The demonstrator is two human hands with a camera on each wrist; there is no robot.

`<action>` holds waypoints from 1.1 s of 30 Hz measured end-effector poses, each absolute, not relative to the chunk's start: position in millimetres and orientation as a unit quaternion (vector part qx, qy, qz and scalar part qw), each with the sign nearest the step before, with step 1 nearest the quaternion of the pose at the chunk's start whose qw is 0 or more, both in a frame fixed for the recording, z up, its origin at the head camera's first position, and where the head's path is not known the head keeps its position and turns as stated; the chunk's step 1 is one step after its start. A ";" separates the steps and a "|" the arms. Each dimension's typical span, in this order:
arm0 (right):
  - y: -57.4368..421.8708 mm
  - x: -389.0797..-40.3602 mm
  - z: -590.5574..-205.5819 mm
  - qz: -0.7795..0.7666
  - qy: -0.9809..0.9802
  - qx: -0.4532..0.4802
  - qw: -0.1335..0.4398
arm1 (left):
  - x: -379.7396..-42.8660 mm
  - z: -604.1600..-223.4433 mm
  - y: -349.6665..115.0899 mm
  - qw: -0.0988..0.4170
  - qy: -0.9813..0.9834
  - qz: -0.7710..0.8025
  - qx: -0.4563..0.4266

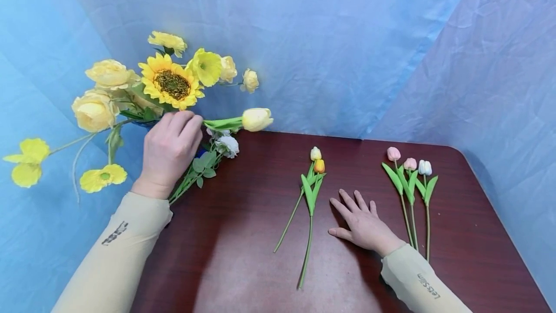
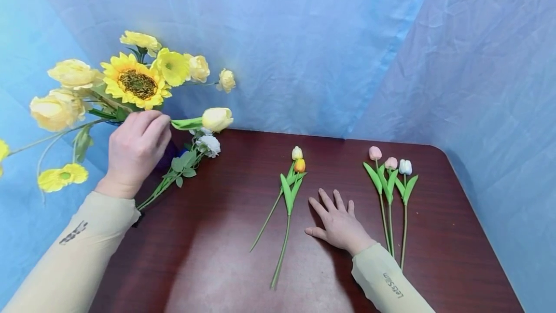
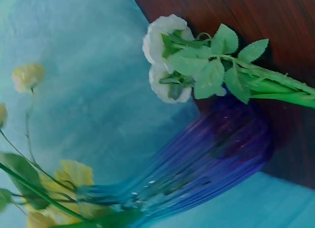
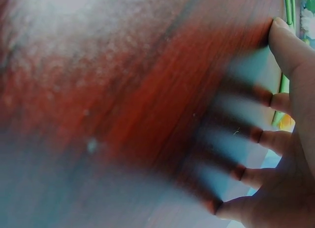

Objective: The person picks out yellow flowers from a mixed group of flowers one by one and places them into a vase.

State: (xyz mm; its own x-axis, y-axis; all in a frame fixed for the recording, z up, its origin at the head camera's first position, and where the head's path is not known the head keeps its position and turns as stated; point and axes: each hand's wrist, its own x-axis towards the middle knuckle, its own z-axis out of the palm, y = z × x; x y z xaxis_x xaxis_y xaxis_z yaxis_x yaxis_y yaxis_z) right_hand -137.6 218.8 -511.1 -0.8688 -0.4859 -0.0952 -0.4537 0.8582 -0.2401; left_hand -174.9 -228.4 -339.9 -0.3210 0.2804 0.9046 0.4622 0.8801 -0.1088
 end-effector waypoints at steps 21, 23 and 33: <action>236.6 -128.6 -499.3 -0.093 0.967 -0.221 0.081 | -180.0 -329.1 -276.6 0.459 -0.849 -0.262 0.035; 239.1 -125.6 -498.7 -0.085 0.972 -0.208 0.075 | -179.9 -334.8 -280.1 0.440 -0.858 -0.259 0.056; 256.0 -113.8 -499.6 -0.071 0.985 -0.149 0.050 | -177.4 -357.1 -292.1 0.427 -0.885 -0.172 0.069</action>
